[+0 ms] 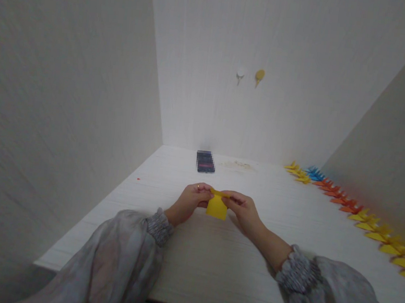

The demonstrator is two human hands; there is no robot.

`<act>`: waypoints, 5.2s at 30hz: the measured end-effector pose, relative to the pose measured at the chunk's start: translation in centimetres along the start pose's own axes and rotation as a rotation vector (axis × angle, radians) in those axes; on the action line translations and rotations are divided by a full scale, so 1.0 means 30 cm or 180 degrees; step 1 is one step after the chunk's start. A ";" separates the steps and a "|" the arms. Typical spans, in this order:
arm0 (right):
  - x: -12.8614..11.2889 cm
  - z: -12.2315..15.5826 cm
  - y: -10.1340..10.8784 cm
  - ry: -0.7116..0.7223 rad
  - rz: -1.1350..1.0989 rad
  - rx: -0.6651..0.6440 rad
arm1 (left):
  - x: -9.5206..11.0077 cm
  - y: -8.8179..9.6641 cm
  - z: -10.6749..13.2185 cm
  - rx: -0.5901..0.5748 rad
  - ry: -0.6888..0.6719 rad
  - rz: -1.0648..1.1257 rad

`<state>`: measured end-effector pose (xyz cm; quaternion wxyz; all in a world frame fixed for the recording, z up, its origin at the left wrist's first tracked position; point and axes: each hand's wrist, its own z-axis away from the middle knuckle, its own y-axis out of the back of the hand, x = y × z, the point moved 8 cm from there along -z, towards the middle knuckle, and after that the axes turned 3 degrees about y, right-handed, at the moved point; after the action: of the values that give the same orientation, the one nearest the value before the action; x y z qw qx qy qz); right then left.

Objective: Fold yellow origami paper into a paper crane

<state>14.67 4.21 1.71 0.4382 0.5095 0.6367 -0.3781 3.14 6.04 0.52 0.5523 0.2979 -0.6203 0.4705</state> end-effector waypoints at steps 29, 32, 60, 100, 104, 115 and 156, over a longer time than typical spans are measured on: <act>-0.074 -0.009 0.004 0.0272 0.0973 -0.0033 | 0.026 0.008 -0.013 0.0010 -0.0529 -0.0951; -0.044 -0.016 0.008 0.0143 0.0763 0.0066 | 0.032 -0.008 -0.003 -0.0165 -0.0663 -0.1324; -0.043 0.002 0.041 0.0040 0.0327 0.0533 | 0.043 0.001 0.010 0.0400 -0.0512 -0.0698; -0.072 0.013 0.054 0.0375 0.0847 0.0631 | 0.056 -0.006 0.020 0.0397 -0.0478 -0.0564; -0.073 0.013 0.054 0.0418 0.0844 0.0634 | 0.059 -0.010 0.021 0.0344 -0.0528 -0.0538; -0.066 0.015 0.054 0.0303 0.0527 0.0652 | 0.060 -0.014 0.024 0.0331 -0.0478 -0.0412; -0.078 0.007 0.021 0.0141 0.0510 0.0468 | 0.034 0.036 0.012 0.0575 -0.0181 -0.0115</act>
<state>15.56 3.40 3.83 0.4143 0.5978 0.5740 -0.3762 1.83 6.26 1.26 0.5138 0.3710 -0.5853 0.5058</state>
